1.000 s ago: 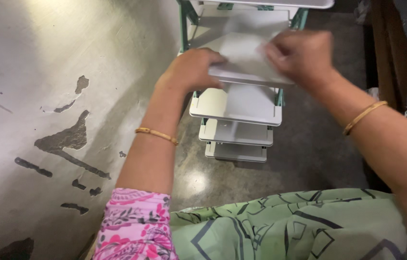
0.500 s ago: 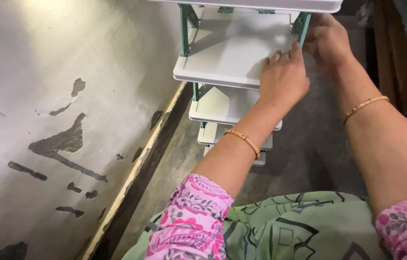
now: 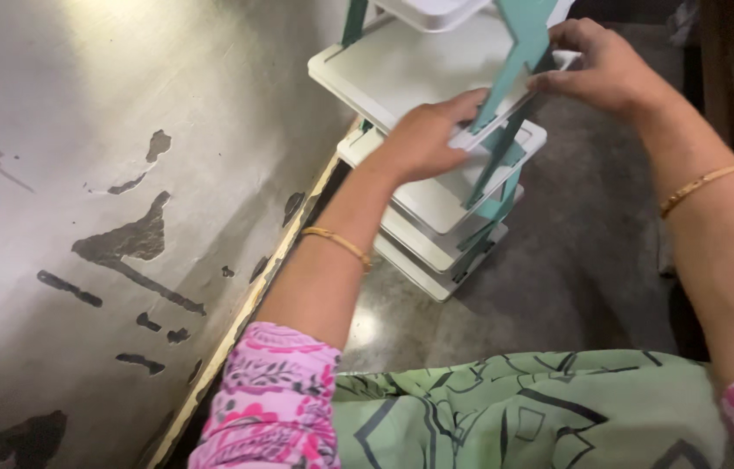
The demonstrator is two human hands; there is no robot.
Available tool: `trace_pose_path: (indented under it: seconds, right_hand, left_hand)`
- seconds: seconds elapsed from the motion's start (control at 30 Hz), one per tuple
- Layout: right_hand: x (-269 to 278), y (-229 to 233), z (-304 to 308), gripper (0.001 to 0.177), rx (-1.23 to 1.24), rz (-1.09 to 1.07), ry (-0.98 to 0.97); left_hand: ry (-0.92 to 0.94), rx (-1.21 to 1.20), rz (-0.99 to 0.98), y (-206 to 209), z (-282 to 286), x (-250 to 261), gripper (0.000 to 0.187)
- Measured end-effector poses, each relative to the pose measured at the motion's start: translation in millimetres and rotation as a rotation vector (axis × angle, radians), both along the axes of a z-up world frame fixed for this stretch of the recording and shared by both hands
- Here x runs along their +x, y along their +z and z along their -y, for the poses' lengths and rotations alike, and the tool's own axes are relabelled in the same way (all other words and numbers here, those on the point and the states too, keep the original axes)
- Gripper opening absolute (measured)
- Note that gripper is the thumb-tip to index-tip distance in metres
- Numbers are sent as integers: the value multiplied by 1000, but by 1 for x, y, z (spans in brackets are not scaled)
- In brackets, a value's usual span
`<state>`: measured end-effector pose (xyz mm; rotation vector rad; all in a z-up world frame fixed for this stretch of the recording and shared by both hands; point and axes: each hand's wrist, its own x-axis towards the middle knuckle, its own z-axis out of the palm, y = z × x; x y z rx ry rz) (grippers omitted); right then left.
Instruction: The person assembles a multi-tiered plastic storage rack by hand, inserting teal X-shaped support pieces between white square trays and stacking them vertically. The person repeatedly picks up trays and supports, aligns them, and secures each layer to build the rack.
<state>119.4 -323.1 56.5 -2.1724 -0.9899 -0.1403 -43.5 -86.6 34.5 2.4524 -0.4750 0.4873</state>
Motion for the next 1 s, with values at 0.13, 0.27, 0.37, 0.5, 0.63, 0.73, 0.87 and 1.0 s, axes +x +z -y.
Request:
trace_pose_path:
  seconds: [0.13,0.27,0.37,0.5,0.63,0.73,0.87,1.0]
  right_hand:
    - [-17,14,-4,65,-77,108,-17]
    - [-19,18,-4,48,-258,326,-76]
    - [-15,12,-9,46,-336,472,-99]
    - [-11,-1,-13,50,-300,517,-127]
    - [-13,-3,-11,49,-319,559,-123]
    - [-23,2,-17,54,-293,613,-99]
    - [-46,11,-33,57,-346,601,-121]
    - [-60,19,-47,52,-370,553,-115]
  left_hand:
    - [84,25,4,2,-16,-11,64]
    - [234,-82,139,4,11,0,67]
    - [395,-118,-21,2,43,5,63]
    - [544,7,185,-7,64,7,54]
    - [547,-22,210,-17,55,15,29]
    - [431,-63,239,-17,32,20,36]
    - [258,-144,174,-7,-10,9,35]
    - [235,-188,93,3,-25,-3,32]
